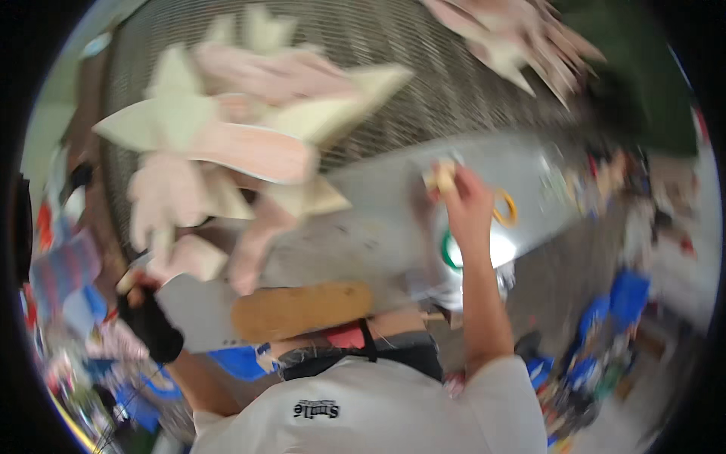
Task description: Assembling shoe components by attaching pink uppers to insoles and preparing adhesive strips.
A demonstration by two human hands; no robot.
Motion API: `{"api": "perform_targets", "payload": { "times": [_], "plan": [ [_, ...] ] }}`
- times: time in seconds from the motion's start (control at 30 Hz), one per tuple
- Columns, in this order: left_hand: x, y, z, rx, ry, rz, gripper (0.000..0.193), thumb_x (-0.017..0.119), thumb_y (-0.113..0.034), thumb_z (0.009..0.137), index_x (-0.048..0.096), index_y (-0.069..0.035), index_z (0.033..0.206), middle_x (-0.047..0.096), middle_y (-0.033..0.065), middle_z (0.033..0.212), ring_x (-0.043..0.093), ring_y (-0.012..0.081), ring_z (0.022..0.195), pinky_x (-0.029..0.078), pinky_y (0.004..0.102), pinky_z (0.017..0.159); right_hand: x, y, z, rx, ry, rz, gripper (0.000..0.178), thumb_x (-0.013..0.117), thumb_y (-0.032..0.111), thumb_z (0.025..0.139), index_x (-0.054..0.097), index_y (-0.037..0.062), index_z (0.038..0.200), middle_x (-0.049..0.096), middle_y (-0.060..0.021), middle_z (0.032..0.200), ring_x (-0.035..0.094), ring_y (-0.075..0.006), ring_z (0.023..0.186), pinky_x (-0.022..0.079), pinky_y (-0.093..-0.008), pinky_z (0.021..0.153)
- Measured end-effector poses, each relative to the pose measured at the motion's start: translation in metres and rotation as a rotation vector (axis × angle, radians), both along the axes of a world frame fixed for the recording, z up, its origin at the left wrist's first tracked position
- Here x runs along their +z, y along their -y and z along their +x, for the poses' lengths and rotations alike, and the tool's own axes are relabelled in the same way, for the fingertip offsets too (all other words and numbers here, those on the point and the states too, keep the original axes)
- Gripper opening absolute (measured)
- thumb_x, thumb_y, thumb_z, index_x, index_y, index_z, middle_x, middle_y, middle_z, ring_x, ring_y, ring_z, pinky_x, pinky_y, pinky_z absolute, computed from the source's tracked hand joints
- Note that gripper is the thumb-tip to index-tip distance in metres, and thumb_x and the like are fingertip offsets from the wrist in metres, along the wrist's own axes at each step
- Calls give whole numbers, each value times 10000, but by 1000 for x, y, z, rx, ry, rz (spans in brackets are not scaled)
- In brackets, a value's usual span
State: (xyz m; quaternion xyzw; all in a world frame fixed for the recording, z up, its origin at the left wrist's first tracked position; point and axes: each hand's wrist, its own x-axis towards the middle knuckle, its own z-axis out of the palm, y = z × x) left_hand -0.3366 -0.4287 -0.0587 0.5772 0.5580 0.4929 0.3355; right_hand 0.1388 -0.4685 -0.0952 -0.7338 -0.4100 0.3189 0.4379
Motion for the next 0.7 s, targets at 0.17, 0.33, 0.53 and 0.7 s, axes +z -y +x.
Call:
{"api": "perform_targets", "payload": {
  "times": [0.17,0.33,0.53,0.7],
  "plan": [
    [-15,82,1,-152,26,83,545,538,-500,864,549,14,1044,526,107,807,475,196,755,374,313,662,53,89,71,-234,193,490,209,529,73,907,575,-10,1092,639,-77,883,600,-117,666,469,-221,590],
    [-44,164,41,-129,183,20,459,559,-423,880,554,25,980,541,110,795,491,210,725,393,326,668,-1,278,159,-518,312,314,100,543,68,895,574,12,972,606,-40,781,567,-87,604,439,-217,531],
    [-23,248,105,-188,60,-59,268,563,-234,917,579,33,936,564,84,720,525,172,642,432,273,628,-156,405,140,-230,542,-167,111,671,115,738,661,50,828,637,-99,668,635,-189,587,489,-317,572],
    [-13,292,128,-229,-11,-191,255,542,-231,929,598,8,998,593,56,762,544,144,674,427,259,629,-203,413,146,-18,897,-238,217,704,170,692,658,53,869,616,-114,909,564,-297,938,478,-402,776]
  ]
}}
